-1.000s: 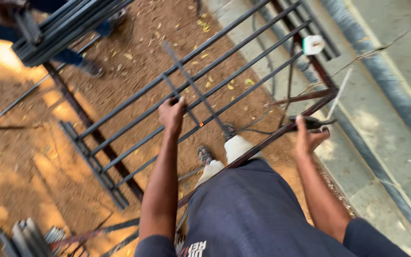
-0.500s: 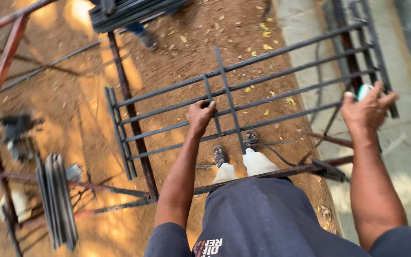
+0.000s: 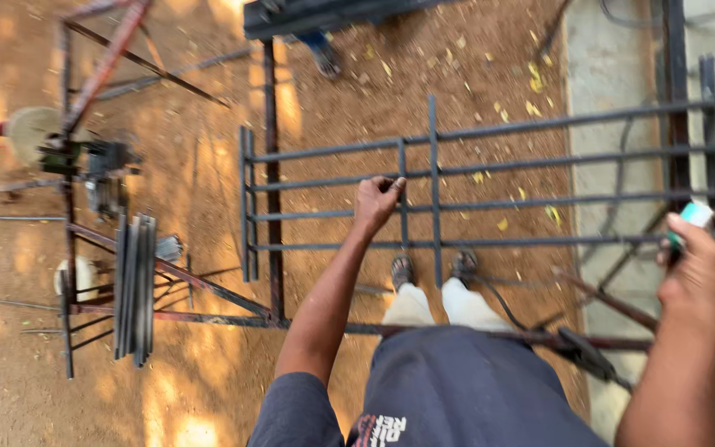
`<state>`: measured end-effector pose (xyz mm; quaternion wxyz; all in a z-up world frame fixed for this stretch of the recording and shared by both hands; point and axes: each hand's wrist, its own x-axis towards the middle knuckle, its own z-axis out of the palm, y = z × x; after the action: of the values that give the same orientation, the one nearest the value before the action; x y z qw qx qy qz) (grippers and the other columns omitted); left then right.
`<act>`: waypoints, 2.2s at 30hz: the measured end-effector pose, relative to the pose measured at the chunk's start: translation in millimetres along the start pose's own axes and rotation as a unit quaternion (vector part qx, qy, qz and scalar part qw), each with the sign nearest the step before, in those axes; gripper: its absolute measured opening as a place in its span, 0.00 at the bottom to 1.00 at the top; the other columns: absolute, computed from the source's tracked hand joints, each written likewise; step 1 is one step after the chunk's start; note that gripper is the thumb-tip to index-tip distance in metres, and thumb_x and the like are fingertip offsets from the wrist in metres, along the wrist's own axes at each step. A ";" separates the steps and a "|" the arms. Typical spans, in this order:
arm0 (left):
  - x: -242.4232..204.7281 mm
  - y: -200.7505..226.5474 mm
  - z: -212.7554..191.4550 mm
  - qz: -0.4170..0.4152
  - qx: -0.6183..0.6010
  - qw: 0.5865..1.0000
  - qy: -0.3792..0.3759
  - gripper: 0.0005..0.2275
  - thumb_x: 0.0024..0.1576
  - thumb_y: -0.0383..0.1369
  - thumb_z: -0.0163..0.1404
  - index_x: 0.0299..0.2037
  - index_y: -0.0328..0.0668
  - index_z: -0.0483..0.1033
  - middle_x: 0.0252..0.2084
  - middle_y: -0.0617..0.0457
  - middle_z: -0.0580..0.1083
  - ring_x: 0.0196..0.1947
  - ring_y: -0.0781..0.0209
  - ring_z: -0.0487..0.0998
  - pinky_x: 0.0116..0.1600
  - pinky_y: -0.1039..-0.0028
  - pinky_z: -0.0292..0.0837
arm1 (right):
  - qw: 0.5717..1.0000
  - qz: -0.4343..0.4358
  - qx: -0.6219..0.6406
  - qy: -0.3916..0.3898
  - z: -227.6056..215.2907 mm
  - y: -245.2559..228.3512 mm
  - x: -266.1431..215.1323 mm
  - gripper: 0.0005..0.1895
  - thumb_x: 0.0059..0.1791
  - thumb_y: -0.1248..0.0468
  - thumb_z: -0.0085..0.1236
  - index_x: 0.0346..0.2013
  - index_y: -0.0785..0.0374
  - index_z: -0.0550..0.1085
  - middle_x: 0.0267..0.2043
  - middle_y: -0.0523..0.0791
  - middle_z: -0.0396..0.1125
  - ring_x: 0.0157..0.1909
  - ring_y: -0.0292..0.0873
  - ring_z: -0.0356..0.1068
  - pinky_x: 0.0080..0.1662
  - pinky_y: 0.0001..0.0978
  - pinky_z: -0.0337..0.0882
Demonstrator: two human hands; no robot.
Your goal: The person welds metal bars to a frame using a welding electrode holder and measures the spacing between the bars with a measuring tape.
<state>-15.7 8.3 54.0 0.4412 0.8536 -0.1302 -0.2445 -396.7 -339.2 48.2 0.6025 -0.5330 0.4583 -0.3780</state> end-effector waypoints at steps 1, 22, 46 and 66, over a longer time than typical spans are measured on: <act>5.0 7.2 -7.9 -0.028 0.011 0.999 0.021 0.15 0.58 0.44 0.56 0.35 0.37 0.84 0.28 0.47 0.82 0.26 0.64 0.81 0.34 0.71 0.76 | 0.984 0.127 0.127 -0.022 0.5 -5.9 -0.4 0.13 0.53 0.74 0.61 0.49 0.58 0.71 0.40 0.44 0.67 0.40 0.46 0.67 0.38 0.42 0.65; 109.2 51.7 -150.7 -0.013 -0.433 0.882 0.186 0.24 0.57 0.53 0.50 0.47 0.39 0.75 0.37 0.46 0.82 0.31 0.58 0.84 0.35 0.69 0.81 | 0.951 0.215 0.208 -0.079 38.8 -2.6 -33.7 0.13 0.62 0.55 0.52 0.48 0.63 0.68 0.42 0.50 0.67 0.46 0.50 0.69 0.45 0.43 0.69; 143.5 31.1 -147.4 -0.013 -0.328 0.911 0.250 0.16 0.59 0.43 0.55 0.41 0.36 0.76 0.31 0.51 0.78 0.24 0.67 0.79 0.28 0.79 0.75 | 0.955 0.231 0.180 -0.055 47.1 15.9 -31.9 0.10 0.60 0.57 0.55 0.45 0.61 0.70 0.41 0.47 0.70 0.41 0.50 0.71 0.42 0.44 0.71; 159.1 37.7 -167.8 -0.137 0.168 0.947 0.238 0.18 0.63 0.51 0.46 0.40 0.43 0.75 0.28 0.55 0.74 0.24 0.66 0.71 0.27 0.71 0.63 | 0.957 0.238 0.160 -0.050 68.6 -4.5 -46.0 0.09 0.59 0.58 0.58 0.48 0.59 0.73 0.40 0.45 0.70 0.39 0.47 0.72 0.40 0.42 0.72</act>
<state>208.1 32.5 119.1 0.2713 0.9584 0.0580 -0.0669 -344.5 -276.1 60.4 0.7749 -0.3231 0.4745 -0.2646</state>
